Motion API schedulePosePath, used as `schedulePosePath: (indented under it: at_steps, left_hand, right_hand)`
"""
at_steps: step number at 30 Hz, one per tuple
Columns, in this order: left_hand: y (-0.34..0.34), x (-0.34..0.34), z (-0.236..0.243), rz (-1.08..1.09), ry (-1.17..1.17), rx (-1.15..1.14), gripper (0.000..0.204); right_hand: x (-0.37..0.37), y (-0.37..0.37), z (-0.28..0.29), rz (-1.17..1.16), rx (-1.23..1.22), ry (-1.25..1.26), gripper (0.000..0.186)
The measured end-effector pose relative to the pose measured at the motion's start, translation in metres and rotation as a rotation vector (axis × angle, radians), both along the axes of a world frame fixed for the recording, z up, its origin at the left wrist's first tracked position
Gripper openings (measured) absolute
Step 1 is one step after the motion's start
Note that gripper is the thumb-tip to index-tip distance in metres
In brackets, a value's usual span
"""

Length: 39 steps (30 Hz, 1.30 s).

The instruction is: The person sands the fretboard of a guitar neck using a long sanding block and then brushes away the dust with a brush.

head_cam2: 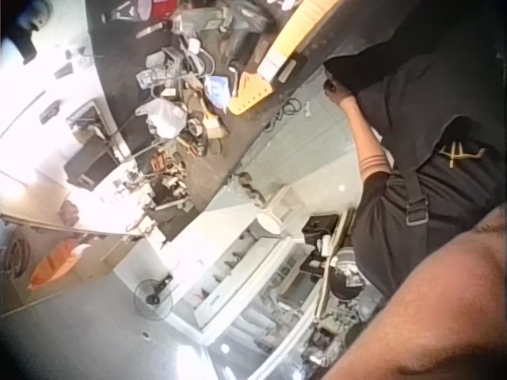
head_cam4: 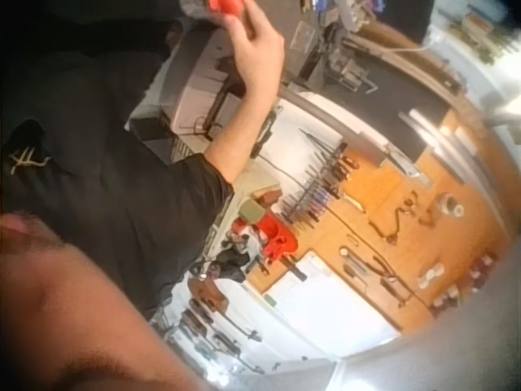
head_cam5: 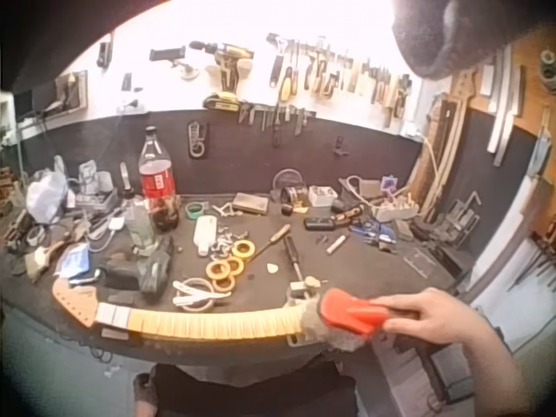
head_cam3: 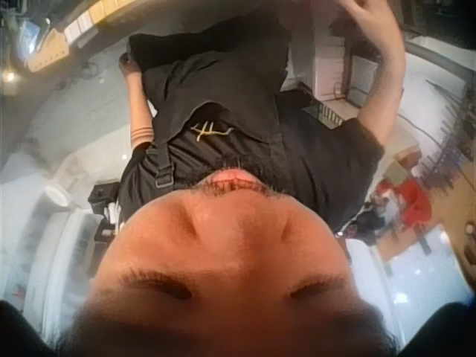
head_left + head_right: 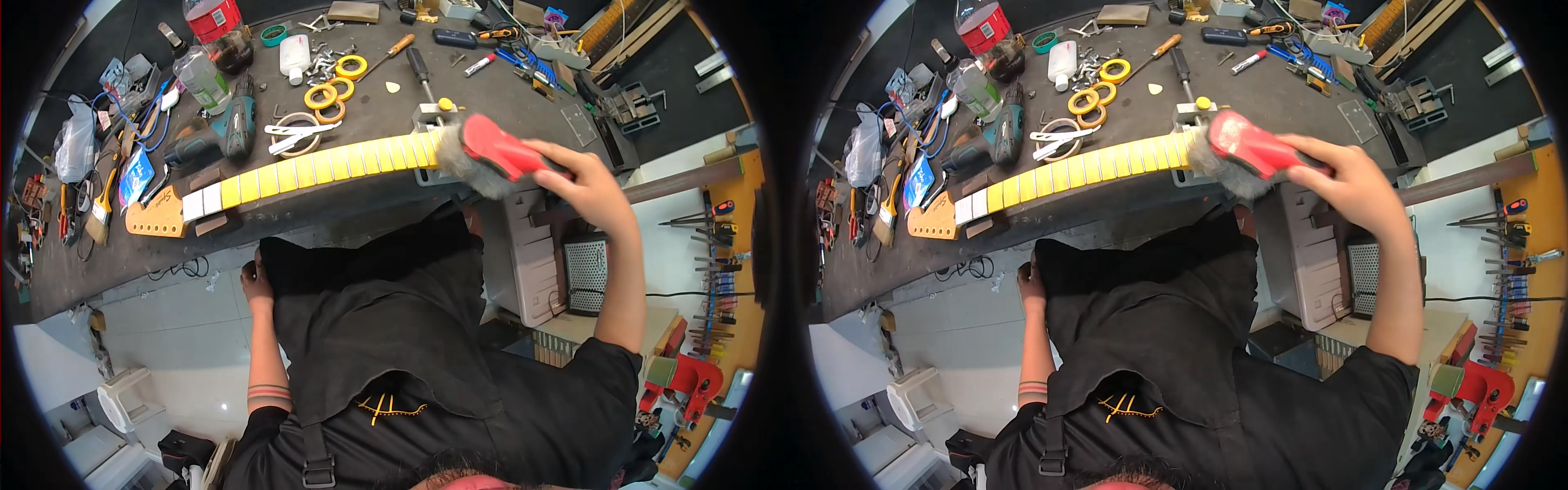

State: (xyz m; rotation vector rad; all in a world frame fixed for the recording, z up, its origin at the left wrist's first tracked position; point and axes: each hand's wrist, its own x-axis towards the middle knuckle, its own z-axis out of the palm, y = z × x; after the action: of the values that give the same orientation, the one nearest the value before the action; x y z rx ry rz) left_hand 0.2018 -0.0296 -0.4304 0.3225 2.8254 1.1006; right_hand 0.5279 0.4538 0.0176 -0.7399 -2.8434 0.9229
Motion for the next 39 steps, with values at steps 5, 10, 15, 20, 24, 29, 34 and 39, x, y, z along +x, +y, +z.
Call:
schedulePosePath:
  at_steps: [5,10,15,20,24,29,34,39]
  left_hand:
    - [0.022,-0.003,0.017,0.098,-0.147,-0.025,0.064]
    - [0.013,-0.001,0.025,0.116,-0.166,0.012,0.070]
    - [0.021,0.006,0.031,0.131,-0.207,0.077,0.065]
    - [0.024,-0.007,0.013,0.075,-0.189,-0.027,0.065]
    - [0.003,-0.006,0.018,0.107,-0.197,0.016,0.062]
    - [0.015,0.020,0.048,0.157,-0.166,0.021,0.046]
    - [0.087,0.057,0.154,-0.489,0.136,0.025,0.039]
    - [0.197,0.113,0.309,-0.840,-0.718,1.017,0.058]
  right_hand:
    - [-0.065,0.000,-0.037,-0.250,0.217,0.019,0.049]
    - [-0.013,-0.015,-0.023,-0.261,-0.056,0.356,0.050]
    - [0.003,-0.020,-0.052,-0.342,-0.212,0.207,0.050]
    - [-0.038,0.013,-0.063,-0.433,-0.286,0.242,0.051]
    - [-0.012,-0.005,-0.035,-0.352,-0.304,0.351,0.051]
    - [-0.009,-0.016,-0.052,-0.414,-0.399,0.246,0.048]
    - [-0.049,-0.017,-0.084,-0.441,-0.453,0.569,0.047]
    - [-0.070,-0.105,-0.092,-0.074,-1.567,0.680,0.045]
